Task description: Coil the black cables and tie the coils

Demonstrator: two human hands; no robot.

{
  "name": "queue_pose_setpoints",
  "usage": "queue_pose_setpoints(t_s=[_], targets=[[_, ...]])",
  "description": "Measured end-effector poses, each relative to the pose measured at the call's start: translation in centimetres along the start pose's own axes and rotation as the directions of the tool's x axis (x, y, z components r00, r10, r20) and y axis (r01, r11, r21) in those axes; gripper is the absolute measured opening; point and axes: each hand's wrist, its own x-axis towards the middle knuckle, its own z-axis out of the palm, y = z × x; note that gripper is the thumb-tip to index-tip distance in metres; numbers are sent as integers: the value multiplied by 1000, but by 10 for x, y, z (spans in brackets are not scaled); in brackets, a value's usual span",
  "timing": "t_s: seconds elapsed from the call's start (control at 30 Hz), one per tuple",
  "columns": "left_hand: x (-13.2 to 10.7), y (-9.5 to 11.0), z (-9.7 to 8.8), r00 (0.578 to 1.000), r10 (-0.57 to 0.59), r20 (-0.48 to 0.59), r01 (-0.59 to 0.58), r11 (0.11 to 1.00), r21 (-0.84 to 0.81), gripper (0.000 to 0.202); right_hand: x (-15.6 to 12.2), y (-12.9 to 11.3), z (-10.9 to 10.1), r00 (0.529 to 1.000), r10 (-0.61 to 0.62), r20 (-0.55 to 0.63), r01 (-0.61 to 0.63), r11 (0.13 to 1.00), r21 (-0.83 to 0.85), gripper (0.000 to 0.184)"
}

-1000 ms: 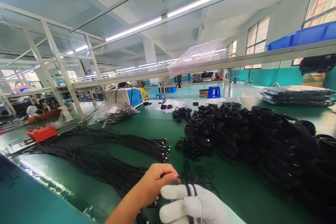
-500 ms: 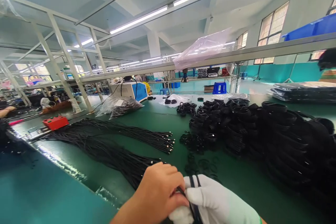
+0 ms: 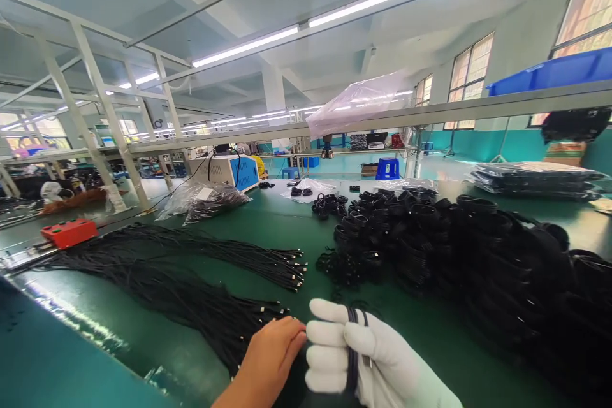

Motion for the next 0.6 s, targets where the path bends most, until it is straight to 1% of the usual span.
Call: queue_pose_setpoints(t_s=[0.07, 0.1, 0.17, 0.23, 0.27, 0.3, 0.33, 0.4, 0.47, 0.53, 0.57, 0.6], targets=[[-14, 0, 12, 993, 96, -72, -78, 972, 224, 30, 0, -4, -4, 991, -93, -96, 87, 994, -67, 33], [-20, 3, 17, 983, 165, -84, -131, 939, 317, 29, -1, -6, -7, 982, -123, -144, 110, 989, -95, 36], [-27, 13, 23, 949, 304, -89, -238, 871, 431, 27, -1, -6, -10, 959, -137, -247, 99, 982, -161, 39], [-26, 25, 18, 904, 412, -112, -317, 823, 471, 25, -2, -4, -11, 926, -136, -353, 52, 970, -238, 41], [-24, 32, 12, 889, 441, -125, -339, 815, 470, 24, -3, -2, -10, 918, -123, -377, 13, 959, -281, 40], [-21, 38, 3, 884, 450, -129, -349, 818, 457, 22, -4, 0, -8, 926, -95, -364, -30, 946, -323, 37], [-17, 43, -8, 889, 442, -117, -354, 828, 435, 20, -5, 1, -7, 944, -49, -325, -74, 931, -357, 34], [-10, 51, -32, 916, 399, -42, -356, 857, 372, 17, -8, 5, -6, 973, 92, -210, -168, 910, -380, 32], [-3, 55, -53, 945, 323, 53, -325, 905, 275, 15, -10, 9, -7, 966, 230, -119, -257, 906, -336, 35], [3, 55, -65, 968, 214, 133, -230, 967, 113, 11, -10, 15, -11, 949, 306, -74, -314, 913, -261, 36], [5, 53, -68, 973, 150, 173, -153, 988, 4, 10, -9, 18, -13, 944, 326, -60, -330, 916, -225, 35], [8, 50, -68, 970, 87, 227, -62, 991, -116, 10, -8, 22, -15, 940, 337, -49, -340, 921, -189, 33]])
